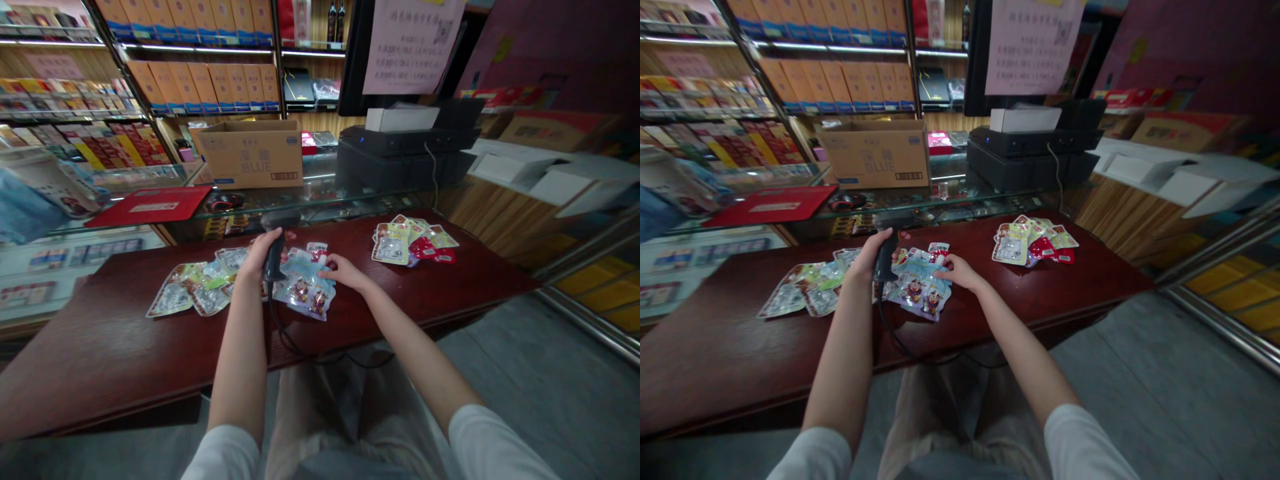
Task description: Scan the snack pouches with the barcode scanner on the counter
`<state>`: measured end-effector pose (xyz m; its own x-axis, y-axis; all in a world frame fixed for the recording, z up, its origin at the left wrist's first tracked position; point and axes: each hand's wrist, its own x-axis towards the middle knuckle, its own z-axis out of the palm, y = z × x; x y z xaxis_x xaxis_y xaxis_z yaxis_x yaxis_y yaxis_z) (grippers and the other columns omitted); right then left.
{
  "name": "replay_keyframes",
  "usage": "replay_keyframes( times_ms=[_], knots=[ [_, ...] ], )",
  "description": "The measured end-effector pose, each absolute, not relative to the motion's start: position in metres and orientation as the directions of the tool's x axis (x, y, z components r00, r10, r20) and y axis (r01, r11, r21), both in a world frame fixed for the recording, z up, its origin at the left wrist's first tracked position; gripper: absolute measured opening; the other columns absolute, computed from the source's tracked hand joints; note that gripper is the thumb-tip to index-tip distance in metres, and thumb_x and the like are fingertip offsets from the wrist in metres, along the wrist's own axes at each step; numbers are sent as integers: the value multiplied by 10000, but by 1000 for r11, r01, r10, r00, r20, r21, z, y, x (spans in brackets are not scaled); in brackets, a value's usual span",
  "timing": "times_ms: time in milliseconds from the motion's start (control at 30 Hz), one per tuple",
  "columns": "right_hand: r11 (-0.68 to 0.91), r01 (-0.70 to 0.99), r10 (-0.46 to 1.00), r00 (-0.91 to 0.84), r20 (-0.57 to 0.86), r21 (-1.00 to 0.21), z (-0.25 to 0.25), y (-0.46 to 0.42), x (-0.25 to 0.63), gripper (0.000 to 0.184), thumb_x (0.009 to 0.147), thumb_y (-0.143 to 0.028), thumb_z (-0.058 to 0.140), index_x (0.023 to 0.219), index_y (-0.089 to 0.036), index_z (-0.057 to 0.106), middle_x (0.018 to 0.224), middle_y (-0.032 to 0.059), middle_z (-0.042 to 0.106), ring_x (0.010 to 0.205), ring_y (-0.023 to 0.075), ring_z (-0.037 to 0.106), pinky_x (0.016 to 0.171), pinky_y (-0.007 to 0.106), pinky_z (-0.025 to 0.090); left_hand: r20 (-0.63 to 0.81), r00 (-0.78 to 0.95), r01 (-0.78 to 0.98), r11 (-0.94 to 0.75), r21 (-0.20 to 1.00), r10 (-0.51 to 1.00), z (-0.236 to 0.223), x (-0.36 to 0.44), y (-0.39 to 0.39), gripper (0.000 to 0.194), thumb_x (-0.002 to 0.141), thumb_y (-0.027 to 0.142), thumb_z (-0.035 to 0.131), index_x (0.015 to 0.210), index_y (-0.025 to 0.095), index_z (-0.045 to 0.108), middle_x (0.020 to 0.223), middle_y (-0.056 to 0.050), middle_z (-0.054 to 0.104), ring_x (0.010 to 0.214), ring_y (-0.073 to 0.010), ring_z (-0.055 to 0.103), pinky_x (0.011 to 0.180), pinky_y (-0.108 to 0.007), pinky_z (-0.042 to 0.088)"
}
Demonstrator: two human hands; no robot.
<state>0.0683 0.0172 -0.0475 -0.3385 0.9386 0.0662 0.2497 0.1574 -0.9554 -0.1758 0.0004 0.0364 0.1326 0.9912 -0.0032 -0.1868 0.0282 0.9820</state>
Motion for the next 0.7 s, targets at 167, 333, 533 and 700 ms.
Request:
replay_keyframes(
  times_ms=[167,333,533,700],
  knots=[
    [31,5,988,-152,30,-1000,-43,24,89,495,548,-404,862,870,-236,526,770,-36,647,706,164,610,667,298,497,8,144,-190,20,982,990,36,-173,0,510,789,531,648,1023,86,735,512,-21,587,454,-112,508,421,-201,383],
    [140,-216,990,56,131,-966,-29,34,126,520,587,-409,852,999,-264,569,925,-9,708,854,198,674,773,342,553,-57,150,-147,79,986,987,40,-167,-3,518,781,533,663,1041,89,723,513,-7,566,441,-109,495,406,-203,384],
    [286,-224,956,128,262,-932,-23,46,172,399,733,-539,709,1013,-269,616,1064,55,730,1053,245,677,846,430,573,-66,240,-86,89,992,969,40,-147,-9,556,749,572,695,1016,84,693,500,4,560,410,-104,485,409,-210,375],
    [283,-174,912,354,208,-943,-34,54,176,502,617,-549,776,978,-220,660,994,65,737,941,248,699,835,414,581,-101,317,-35,118,992,943,39,-126,-16,516,748,582,700,970,117,678,502,-3,569,417,-119,504,418,-225,387]
  ],
)
